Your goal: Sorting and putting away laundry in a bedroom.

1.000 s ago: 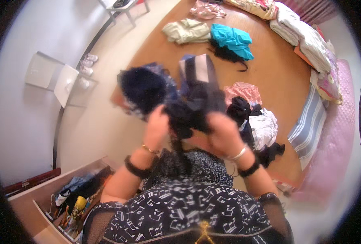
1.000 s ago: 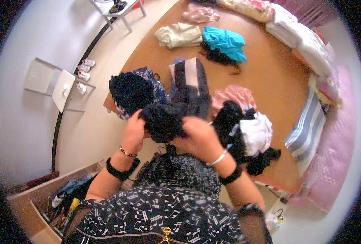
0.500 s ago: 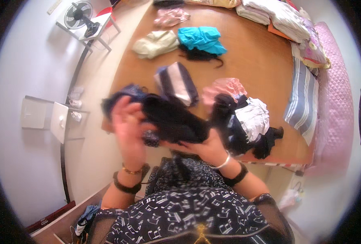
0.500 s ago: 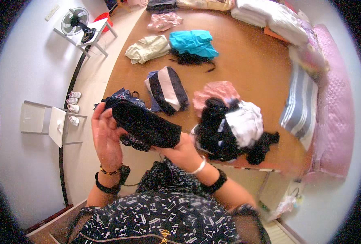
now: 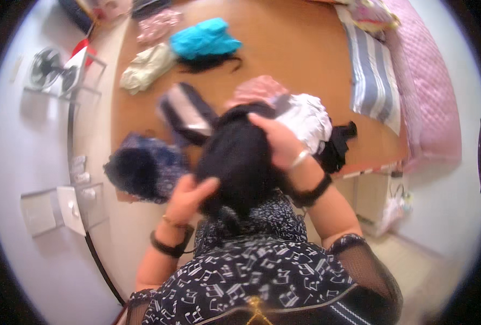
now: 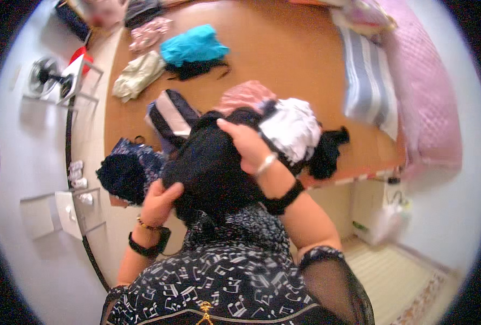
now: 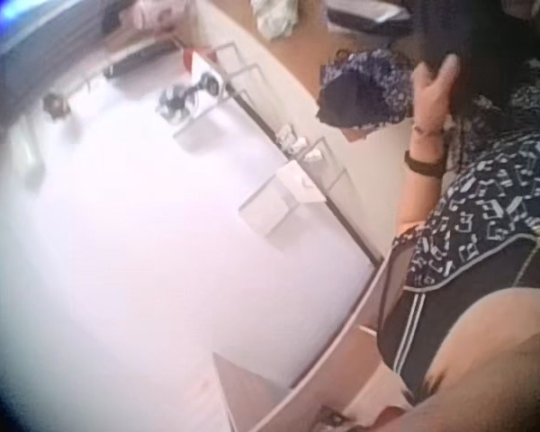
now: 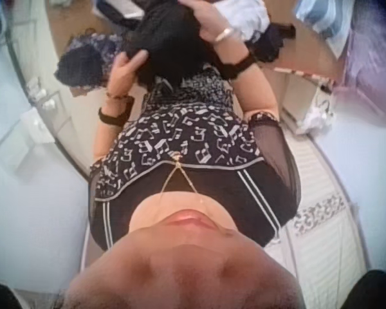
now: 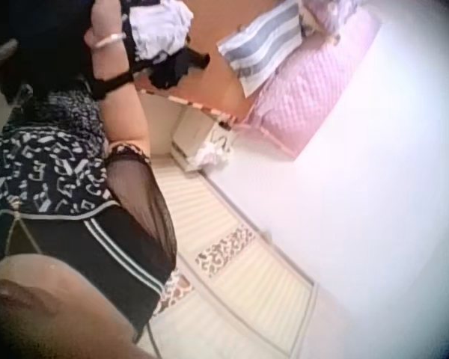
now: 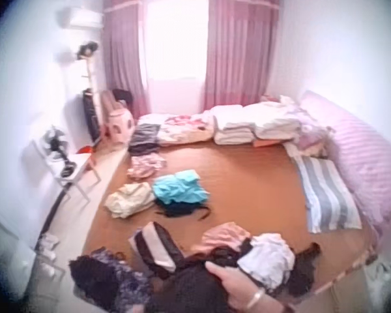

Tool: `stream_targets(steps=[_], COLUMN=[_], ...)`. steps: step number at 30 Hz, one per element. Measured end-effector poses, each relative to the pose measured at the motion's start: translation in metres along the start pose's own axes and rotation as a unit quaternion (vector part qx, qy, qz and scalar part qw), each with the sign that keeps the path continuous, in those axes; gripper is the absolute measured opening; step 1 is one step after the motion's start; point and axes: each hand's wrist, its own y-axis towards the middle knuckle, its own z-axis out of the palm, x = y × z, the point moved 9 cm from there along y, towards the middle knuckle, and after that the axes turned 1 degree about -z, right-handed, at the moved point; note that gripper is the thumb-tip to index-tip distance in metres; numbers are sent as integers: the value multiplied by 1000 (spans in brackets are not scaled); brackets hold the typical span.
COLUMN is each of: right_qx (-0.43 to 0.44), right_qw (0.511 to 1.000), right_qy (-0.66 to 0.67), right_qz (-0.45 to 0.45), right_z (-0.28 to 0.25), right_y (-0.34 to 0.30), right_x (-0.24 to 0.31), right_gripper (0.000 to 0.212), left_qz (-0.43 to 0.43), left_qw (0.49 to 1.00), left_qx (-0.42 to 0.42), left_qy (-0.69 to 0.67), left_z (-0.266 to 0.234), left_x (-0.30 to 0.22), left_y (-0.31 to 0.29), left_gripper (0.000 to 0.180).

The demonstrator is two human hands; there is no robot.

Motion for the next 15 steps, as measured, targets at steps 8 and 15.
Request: stream_targets(steps=[8,15], right_qx=[43,-13], right_qw=[724,762], right_qy=[-525,-533], right_qz=[-444,-367], right_z=[3,-37], right_y=[-75,-76], right_x=[19,13], right_gripper=[76,36], left_qz=[15,50], left_qw=[984,986], left_qx=[-21,-16], left_qy=[176,157], left_z=[15,41], left_x=[-24,-34], left_y=[27,47], left_gripper=[18,20])
